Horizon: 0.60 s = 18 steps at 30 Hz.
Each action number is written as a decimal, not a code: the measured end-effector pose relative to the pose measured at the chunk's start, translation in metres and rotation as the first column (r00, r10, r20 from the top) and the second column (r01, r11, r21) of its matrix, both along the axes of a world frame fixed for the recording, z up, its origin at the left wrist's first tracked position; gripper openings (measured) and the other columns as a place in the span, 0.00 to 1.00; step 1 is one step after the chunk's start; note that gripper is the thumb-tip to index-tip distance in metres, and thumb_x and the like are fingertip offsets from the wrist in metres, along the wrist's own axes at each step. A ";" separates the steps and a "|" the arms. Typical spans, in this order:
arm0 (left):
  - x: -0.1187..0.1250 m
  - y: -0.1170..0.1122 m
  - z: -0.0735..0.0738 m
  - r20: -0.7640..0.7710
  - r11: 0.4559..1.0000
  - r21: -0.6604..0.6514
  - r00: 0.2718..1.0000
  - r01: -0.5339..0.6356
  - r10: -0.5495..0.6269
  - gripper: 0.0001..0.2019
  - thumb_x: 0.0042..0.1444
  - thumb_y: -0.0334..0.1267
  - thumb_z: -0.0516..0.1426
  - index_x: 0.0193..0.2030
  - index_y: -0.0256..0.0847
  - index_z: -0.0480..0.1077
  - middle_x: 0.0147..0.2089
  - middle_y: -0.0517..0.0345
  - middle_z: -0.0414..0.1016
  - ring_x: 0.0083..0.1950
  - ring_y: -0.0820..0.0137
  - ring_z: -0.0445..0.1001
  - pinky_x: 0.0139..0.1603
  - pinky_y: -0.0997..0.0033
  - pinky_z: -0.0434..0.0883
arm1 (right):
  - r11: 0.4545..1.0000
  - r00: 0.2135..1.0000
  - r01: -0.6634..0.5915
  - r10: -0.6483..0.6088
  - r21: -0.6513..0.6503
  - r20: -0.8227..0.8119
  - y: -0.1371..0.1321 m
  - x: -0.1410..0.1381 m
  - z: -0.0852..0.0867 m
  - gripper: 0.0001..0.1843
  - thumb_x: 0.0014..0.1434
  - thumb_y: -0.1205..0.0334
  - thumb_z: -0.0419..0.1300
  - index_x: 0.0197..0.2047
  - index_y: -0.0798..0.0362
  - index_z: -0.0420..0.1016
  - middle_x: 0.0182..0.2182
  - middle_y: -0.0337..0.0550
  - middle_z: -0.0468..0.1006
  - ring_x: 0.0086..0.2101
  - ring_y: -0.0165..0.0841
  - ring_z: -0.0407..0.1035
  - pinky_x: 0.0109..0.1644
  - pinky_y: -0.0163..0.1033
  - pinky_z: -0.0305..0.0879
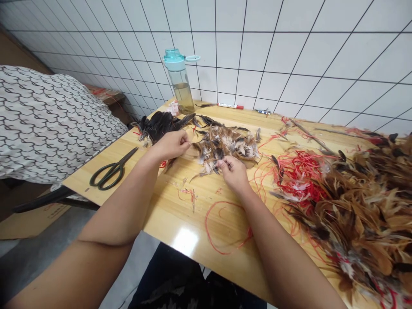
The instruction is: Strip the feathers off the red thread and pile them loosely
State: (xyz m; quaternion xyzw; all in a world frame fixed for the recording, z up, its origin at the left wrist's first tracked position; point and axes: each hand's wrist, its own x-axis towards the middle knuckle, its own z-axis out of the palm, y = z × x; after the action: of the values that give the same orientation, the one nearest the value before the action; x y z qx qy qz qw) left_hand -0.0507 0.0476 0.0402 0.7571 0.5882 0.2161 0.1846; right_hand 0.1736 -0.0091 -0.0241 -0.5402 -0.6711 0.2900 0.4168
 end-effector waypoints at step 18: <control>0.048 -0.014 -0.024 0.733 0.852 -0.213 0.655 0.478 -0.184 0.09 0.49 0.37 0.64 0.30 0.34 0.69 0.28 0.58 0.73 0.30 0.76 0.70 0.33 0.76 0.66 | 0.999 0.987 -0.018 0.012 -0.031 -0.162 0.006 0.001 -0.009 0.16 0.55 0.49 0.58 0.27 0.53 0.75 0.26 0.41 0.75 0.30 0.33 0.66 0.37 0.38 0.61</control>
State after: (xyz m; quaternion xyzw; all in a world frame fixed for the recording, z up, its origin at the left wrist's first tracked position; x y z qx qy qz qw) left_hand -0.0023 0.0331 0.0164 0.6652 0.3552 0.3219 0.5725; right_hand 0.1749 -0.0035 -0.0332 -0.5164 -0.6342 0.3470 0.4589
